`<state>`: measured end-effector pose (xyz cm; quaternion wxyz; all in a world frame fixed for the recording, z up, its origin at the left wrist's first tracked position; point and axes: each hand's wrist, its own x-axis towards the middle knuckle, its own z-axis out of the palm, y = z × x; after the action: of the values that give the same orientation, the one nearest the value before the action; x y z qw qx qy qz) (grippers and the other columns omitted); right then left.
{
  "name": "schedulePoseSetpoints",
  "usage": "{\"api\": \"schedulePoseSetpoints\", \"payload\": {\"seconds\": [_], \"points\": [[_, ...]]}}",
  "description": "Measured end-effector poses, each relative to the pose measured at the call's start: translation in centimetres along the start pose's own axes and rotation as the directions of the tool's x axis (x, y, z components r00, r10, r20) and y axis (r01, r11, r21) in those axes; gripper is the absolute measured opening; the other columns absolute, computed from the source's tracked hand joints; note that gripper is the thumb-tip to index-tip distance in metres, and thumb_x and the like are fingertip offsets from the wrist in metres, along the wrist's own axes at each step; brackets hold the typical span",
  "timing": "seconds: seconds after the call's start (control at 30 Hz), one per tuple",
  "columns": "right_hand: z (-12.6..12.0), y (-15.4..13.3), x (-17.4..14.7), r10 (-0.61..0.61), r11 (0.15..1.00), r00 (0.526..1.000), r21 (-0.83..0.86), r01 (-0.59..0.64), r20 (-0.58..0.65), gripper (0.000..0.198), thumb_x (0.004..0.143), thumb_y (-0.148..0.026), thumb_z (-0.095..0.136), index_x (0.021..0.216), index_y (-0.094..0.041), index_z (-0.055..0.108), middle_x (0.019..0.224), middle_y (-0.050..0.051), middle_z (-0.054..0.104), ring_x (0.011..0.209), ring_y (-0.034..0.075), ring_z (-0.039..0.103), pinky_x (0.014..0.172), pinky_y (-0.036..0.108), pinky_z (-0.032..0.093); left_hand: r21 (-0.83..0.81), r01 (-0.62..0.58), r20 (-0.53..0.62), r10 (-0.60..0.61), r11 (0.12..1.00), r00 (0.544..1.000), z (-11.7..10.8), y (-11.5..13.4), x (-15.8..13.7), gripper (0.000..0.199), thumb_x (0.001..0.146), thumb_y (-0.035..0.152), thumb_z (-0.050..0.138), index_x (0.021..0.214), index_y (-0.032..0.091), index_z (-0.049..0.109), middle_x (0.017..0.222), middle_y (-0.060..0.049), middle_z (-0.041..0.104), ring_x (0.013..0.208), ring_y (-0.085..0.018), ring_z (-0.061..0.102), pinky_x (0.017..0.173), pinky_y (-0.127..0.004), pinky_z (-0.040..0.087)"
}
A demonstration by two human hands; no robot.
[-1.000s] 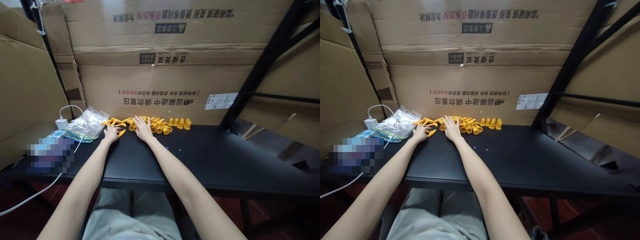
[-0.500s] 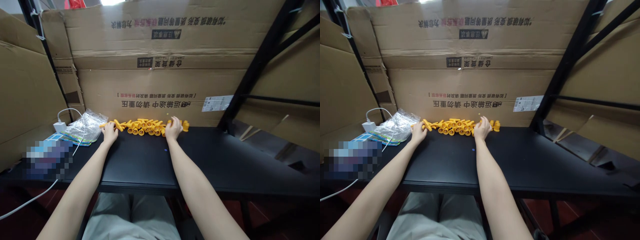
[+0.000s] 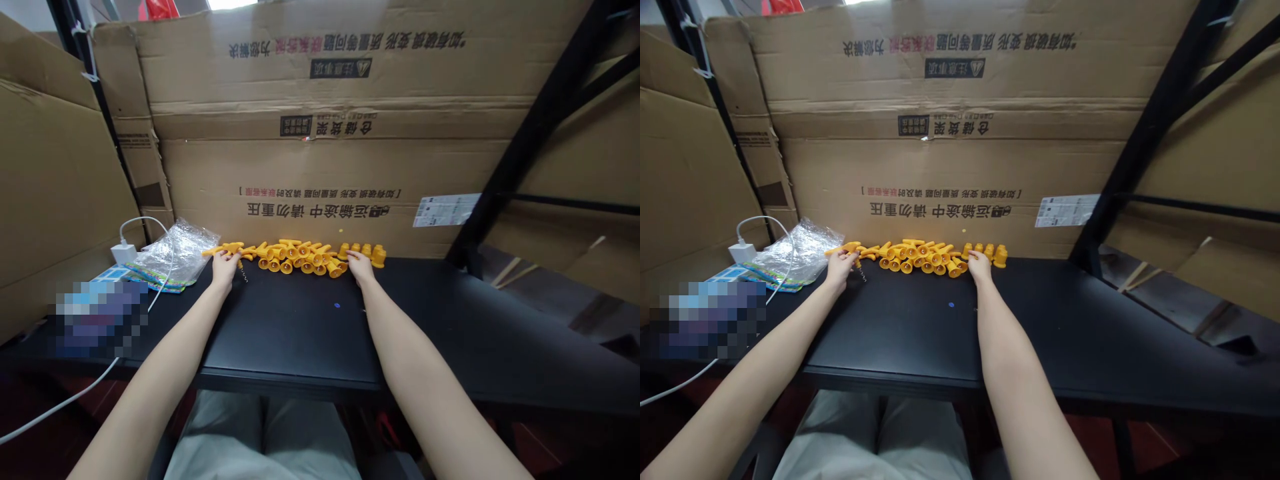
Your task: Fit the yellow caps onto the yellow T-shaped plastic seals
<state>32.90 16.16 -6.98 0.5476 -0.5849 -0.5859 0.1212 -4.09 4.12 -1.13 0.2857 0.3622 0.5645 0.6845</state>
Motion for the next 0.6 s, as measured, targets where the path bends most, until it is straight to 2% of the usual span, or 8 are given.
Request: {"api": "schedulePoseSetpoints", "payload": {"seconds": [0.1,0.2,0.43,0.6], "points": [[0.0,-0.3,0.5,0.13,0.991,0.99,-0.005,-0.13,0.046,0.034,0.079,-0.019,0.047,0.102,-0.009,0.07,0.119,0.02,0.063,0.109,0.024,0.059,0.097,0.033,0.042,0.002,0.053,-0.021,-0.052,0.999,0.998,-0.1,0.3,-0.2,0.042,0.069,0.014,0.069,0.107,0.013,0.052,0.065,0.005,0.057,0.058,-0.009,0.055,0.057,-0.021,0.043],[0.1,-0.6,1.0,0.12,0.993,0.99,-0.025,-0.118,0.075,0.033,0.079,-0.021,0.049,0.101,-0.01,0.072,0.127,0.018,0.059,0.125,0.025,0.05,0.109,0.035,0.032,-0.003,0.069,0.004,-0.069,0.998,0.998,0.0,0.6,-0.6,0.045,0.07,0.014,0.069,0.112,0.015,0.052,0.066,0.004,0.059,0.053,-0.008,0.053,0.052,-0.02,0.04],[0.6,-1.1,2.1,0.144,0.989,0.977,-0.052,-0.138,0.159,0.032,0.081,-0.035,0.056,0.1,-0.016,0.073,0.122,0.013,0.063,0.124,0.028,0.05,0.11,0.037,0.031,-0.104,0.054,0.046,-0.049,0.993,0.998,0.5,0.7,-1.1,0.023,0.073,0.011,0.067,0.093,0.015,0.055,0.067,0.0,0.063,0.064,-0.011,0.063,0.065,-0.024,0.05],[0.3,-1.4,1.6,0.169,0.984,0.979,-0.079,-0.16,0.116,0.039,0.082,-0.034,0.055,0.113,-0.015,0.069,0.133,0.015,0.053,0.129,0.027,0.044,0.113,0.039,0.026,-0.085,0.035,0.06,-0.03,0.996,0.998,0.4,1.0,-1.1,0.018,0.073,0.009,0.065,0.087,0.015,0.055,0.065,0.002,0.06,0.058,-0.008,0.06,0.06,-0.02,0.048]]}}
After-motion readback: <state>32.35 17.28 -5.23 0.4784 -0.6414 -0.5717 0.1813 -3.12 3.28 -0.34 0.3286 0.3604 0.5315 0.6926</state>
